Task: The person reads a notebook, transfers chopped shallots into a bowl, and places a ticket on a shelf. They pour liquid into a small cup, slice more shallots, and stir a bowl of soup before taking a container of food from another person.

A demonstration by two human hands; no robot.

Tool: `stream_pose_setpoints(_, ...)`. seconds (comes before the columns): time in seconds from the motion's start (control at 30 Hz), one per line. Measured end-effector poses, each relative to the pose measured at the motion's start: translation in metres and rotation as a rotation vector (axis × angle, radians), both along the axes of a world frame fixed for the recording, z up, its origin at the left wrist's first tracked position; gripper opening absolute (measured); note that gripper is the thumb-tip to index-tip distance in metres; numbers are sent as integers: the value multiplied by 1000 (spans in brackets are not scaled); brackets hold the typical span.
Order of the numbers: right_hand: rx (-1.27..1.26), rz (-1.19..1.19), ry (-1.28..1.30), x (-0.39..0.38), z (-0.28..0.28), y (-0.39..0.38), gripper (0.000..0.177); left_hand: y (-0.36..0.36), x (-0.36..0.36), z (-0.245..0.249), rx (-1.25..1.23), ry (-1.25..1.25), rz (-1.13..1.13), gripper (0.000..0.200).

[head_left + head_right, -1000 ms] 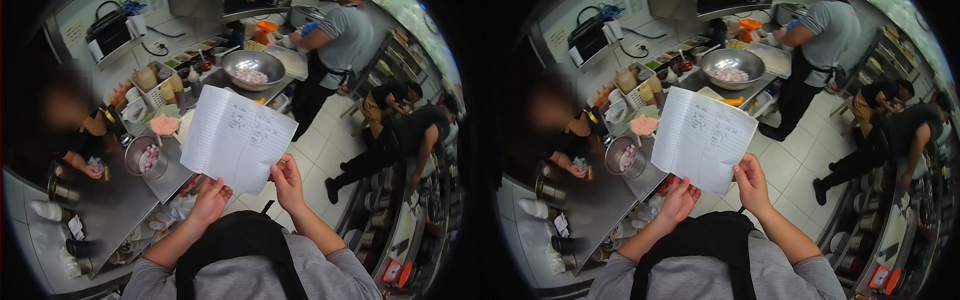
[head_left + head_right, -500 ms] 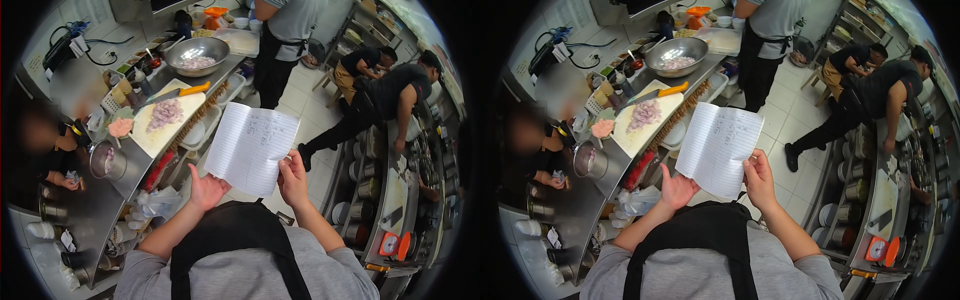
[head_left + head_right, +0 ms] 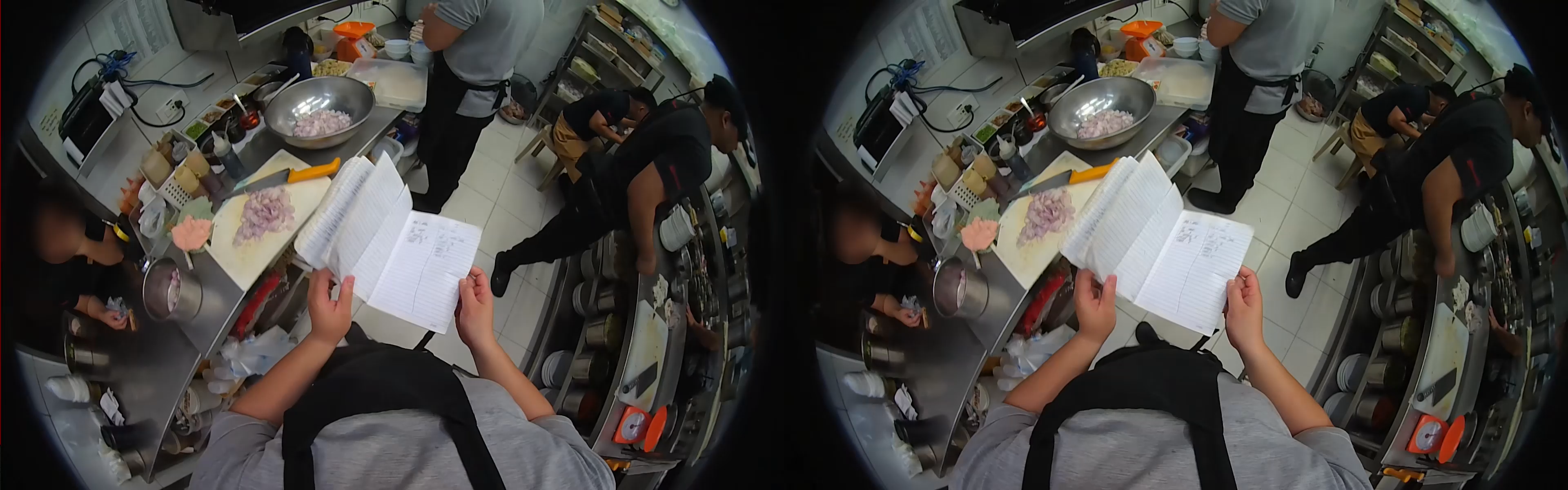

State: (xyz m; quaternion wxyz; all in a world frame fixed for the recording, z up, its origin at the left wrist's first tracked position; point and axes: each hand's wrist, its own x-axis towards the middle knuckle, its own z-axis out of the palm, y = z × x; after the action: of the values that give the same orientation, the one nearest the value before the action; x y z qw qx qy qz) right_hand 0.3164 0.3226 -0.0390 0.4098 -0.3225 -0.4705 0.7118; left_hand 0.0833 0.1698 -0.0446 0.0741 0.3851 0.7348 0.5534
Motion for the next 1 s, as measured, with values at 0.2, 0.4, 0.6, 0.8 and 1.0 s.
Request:
stream_pose_setpoints(0.2,35,56,-156,-67,41,29,28,37,-47,13,293,482,-227,43)
stream_pose_setpoints(0.4,-34,215,-168,-110,28,82,16,77,-86,31,297,549,-539,54)
stream_pose_setpoints(0.6,-387,249,-208,-138,12,105,34,107,-104,11,-110,652,-714,48)
stream_pose_setpoints(0.8,-429,248,-227,-153,-60,165,31,143,-109,-13,-252,623,-754,45)
stream_pose_setpoints(1.0,-155,153,-436,-199,-156,303,30,152,-150,-17,-337,162,-524,51)
